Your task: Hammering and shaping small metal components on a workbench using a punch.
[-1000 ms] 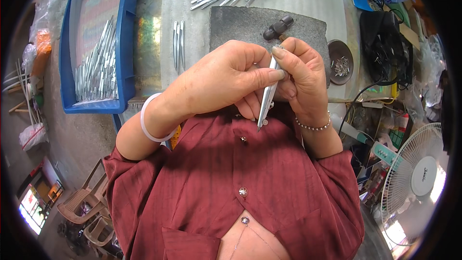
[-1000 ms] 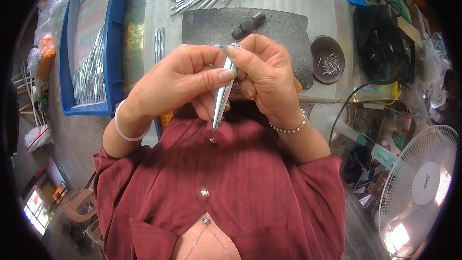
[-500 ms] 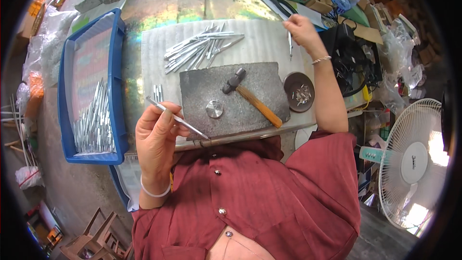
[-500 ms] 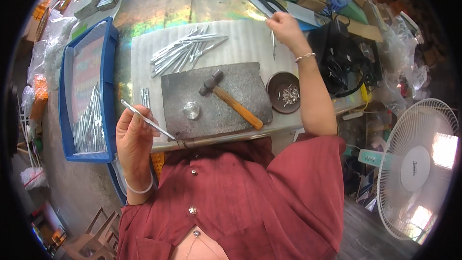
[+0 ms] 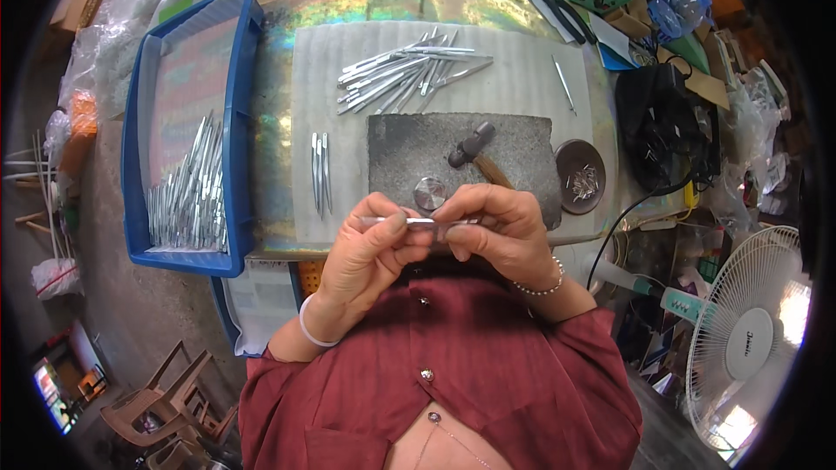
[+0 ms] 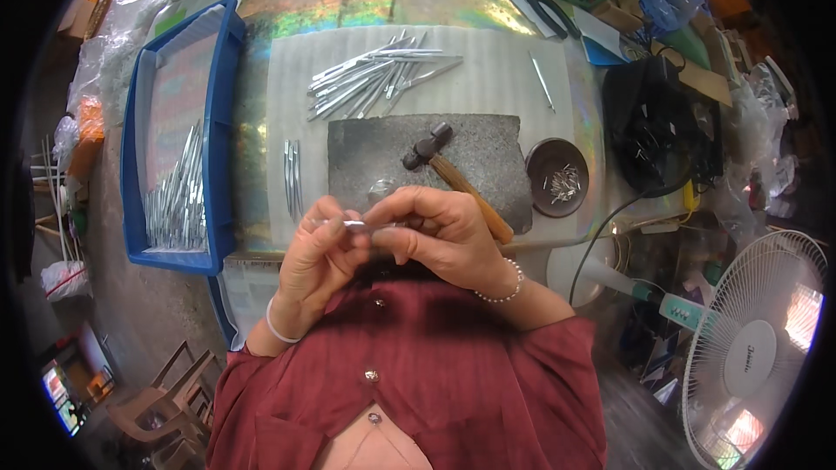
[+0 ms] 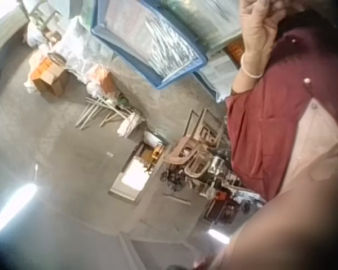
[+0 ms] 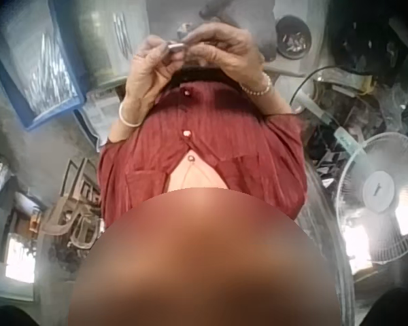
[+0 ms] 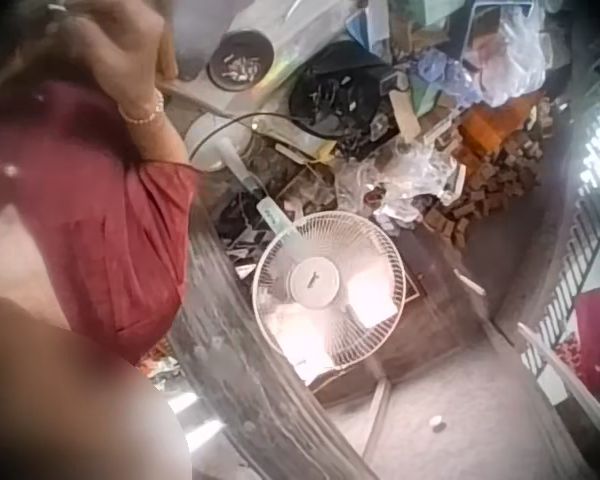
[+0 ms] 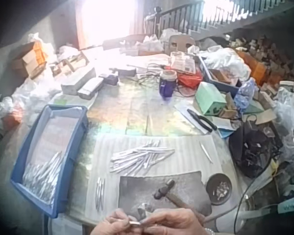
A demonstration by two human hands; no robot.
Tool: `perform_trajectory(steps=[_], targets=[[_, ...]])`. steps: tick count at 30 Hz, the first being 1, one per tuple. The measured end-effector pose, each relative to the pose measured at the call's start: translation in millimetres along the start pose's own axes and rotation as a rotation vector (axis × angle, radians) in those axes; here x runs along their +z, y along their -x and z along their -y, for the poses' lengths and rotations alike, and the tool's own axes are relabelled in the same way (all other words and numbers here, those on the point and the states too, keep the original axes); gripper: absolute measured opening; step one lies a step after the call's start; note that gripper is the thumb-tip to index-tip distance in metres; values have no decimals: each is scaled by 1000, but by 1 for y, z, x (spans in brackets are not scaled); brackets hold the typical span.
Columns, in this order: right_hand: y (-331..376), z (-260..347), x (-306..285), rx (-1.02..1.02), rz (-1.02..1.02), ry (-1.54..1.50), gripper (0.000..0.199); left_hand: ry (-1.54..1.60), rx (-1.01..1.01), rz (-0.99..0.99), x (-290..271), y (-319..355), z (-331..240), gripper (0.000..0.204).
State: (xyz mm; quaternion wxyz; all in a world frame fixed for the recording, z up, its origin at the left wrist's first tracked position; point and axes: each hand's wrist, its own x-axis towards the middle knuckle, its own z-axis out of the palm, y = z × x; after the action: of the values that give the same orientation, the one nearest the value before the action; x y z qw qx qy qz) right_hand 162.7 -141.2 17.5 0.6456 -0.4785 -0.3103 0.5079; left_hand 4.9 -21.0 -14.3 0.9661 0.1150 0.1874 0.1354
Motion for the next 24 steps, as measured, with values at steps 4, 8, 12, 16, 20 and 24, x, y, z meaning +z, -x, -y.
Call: perform_trajectory(steps=[4,8,12,16,20,24], targets=[[-2,-12,11,78,-83,-116,11,-563,-52,-22,1,17,-5,9],[-4,-13,24,226,-66,-80,10,-899,22,-36,9,32,-6,10],[-7,-9,33,269,-54,-90,10,-884,37,32,1,38,-9,10],[-10,-14,37,297,-89,-59,8,-598,-65,30,1,37,-10,10],[-16,-17,37,356,-69,-99,7,-513,-85,64,1,34,-15,9],[-22,-19,39,369,-70,-89,7,-470,-110,48,-2,34,-17,9]])
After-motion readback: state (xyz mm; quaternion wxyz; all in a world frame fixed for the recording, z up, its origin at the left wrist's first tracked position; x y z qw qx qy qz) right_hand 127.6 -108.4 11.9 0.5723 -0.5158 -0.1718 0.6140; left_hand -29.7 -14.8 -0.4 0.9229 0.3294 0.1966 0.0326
